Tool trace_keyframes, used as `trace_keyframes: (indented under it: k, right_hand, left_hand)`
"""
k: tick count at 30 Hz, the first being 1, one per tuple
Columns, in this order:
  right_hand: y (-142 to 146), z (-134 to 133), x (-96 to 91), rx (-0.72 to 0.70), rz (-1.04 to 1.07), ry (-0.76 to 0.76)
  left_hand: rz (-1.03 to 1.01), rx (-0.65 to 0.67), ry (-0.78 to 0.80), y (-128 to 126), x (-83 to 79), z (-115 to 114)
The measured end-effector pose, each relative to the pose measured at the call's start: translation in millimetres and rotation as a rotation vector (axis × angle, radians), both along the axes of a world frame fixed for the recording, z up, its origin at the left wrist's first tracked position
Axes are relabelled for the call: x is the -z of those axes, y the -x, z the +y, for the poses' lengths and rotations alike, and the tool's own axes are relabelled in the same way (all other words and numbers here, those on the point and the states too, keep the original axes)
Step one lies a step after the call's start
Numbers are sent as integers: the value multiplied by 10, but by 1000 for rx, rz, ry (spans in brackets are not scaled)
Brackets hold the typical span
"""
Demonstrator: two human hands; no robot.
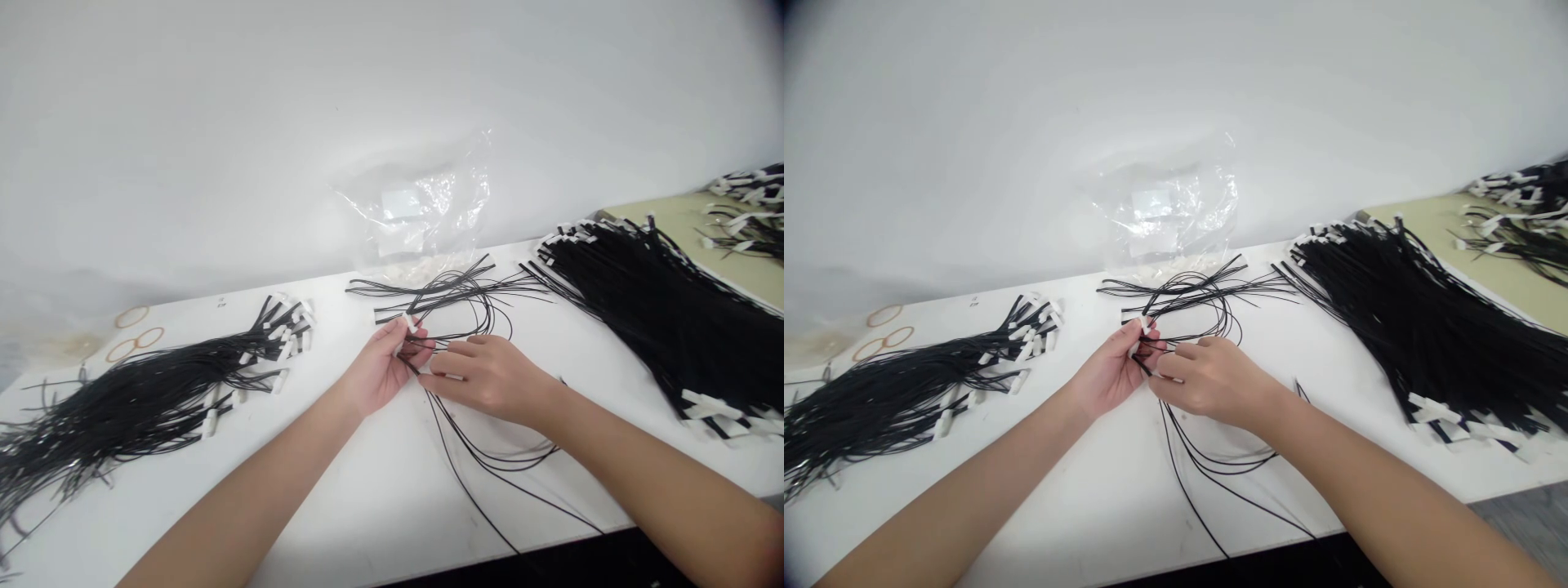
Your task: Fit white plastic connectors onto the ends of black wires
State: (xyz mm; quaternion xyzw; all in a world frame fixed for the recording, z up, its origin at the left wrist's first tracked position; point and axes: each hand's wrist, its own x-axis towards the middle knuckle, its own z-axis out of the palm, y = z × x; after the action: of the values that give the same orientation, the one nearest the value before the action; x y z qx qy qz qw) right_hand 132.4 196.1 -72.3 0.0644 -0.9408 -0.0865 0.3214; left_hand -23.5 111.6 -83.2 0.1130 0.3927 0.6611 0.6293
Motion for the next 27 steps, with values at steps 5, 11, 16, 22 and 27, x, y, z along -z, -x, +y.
trace_keyframes:
  k: [5,11,16,22,27]
  right_hand:
    - [0,-1,13,-1,12,9]
    - [3,-3,-16,12,33,7]
    - [-3,-1,-12,36,46,12]
    - [-17,2,-26,51,60,24]
    - [-16,9,-4,89,88,8]
  left_hand:
    - [25,43,-20,-9,-14,3]
    - [56,53,-17,-16,-21,7]
    - [60,60,-24,-14,-10,7]
    - [66,66,-37,-6,3,9]
    - [69,69,-33,-7,4,11]
